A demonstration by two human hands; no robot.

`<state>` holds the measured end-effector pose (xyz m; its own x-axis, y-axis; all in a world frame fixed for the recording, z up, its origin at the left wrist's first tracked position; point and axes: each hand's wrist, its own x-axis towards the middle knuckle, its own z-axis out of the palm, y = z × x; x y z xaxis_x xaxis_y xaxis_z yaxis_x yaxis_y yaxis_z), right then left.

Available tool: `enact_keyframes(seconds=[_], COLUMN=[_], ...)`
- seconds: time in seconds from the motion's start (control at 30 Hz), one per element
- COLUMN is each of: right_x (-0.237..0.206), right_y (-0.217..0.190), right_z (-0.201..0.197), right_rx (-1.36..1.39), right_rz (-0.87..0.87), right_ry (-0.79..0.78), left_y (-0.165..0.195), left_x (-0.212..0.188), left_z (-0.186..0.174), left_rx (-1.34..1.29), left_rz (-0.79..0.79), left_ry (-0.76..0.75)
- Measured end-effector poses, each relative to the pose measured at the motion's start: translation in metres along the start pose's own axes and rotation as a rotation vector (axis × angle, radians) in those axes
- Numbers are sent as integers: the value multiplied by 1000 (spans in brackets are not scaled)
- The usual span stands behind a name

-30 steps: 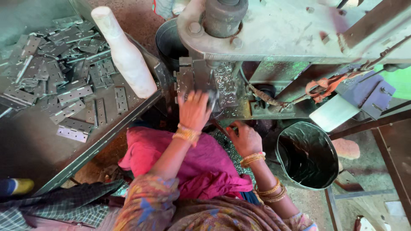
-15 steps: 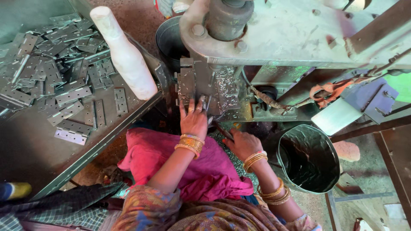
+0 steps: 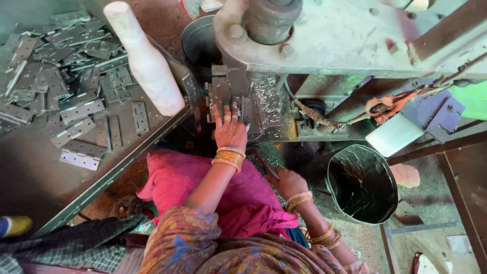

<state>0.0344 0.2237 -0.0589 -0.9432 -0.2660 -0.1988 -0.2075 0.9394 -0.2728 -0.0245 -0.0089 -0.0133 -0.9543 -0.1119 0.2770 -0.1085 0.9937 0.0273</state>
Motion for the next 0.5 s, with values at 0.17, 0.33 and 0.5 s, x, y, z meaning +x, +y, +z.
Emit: enact_keyframes(seconds=[0.17,0.33,0.5], right_x=[-6,-15,1], right_y=[-3,-8,1], right_z=[8,20,3], right_rx=[179,168,83], right_rz=[-11,57,29], right_ry=[-56,-27,-42], left_y=[2,0,2], left_x=[6,1,17], left_z=[-10,-12,2], left_rx=[86,-97,-55], left_rz=[16,-36,-4], left_ry=[-141,-33,-49])
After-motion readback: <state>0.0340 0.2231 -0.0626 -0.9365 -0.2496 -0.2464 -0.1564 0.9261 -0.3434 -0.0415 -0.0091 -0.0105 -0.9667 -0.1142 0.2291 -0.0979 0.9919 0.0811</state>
